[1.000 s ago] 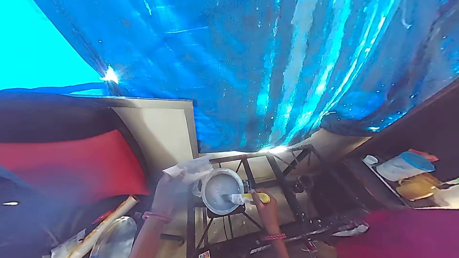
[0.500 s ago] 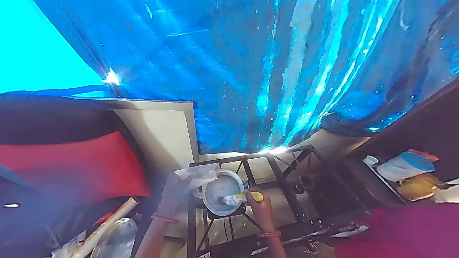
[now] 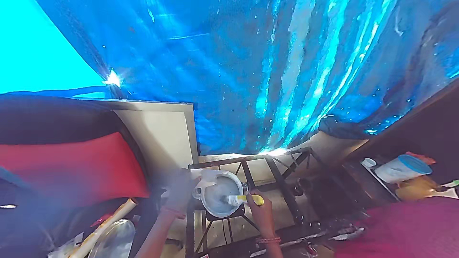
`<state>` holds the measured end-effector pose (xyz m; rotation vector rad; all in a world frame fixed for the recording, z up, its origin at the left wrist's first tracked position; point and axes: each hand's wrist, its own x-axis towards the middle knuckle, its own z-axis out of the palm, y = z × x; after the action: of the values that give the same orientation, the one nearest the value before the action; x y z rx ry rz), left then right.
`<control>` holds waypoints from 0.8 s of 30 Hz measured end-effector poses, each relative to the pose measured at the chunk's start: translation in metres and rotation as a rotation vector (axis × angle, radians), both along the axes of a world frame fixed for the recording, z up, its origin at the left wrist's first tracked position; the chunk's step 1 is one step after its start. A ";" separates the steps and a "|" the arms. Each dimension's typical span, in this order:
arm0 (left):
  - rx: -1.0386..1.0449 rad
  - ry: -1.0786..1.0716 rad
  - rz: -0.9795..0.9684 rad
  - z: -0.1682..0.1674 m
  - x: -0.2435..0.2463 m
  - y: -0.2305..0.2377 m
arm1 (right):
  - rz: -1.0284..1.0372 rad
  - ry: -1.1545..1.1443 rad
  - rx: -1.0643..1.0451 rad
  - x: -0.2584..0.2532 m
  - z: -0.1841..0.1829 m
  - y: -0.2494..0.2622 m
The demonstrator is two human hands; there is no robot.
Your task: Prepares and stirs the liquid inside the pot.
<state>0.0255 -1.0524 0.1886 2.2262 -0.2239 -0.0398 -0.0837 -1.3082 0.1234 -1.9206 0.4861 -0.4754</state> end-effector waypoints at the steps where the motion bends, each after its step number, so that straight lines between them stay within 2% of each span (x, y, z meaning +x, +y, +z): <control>1: 0.026 0.000 -0.006 0.002 0.001 -0.001 | -0.003 0.024 0.004 -0.001 0.004 -0.001; 5: 0.134 0.018 -0.049 0.010 0.002 -0.010 | -0.069 -0.042 -0.087 -0.002 -0.002 -0.007; 8: 0.186 0.009 -0.059 0.010 0.005 -0.013 | -0.020 -0.010 -0.045 -0.003 0.002 -0.006; 12: 0.229 0.032 -0.051 0.014 0.004 -0.017 | -0.089 -0.035 -0.108 -0.002 -0.004 -0.014; 24: 0.332 0.050 -0.121 0.021 0.007 -0.029 | -0.017 -0.003 -0.060 -0.002 0.001 -0.012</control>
<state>0.0330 -1.0819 0.2099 2.5351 -0.3450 -0.2115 -0.0856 -1.3198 0.1242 -1.9742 0.4914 -0.5083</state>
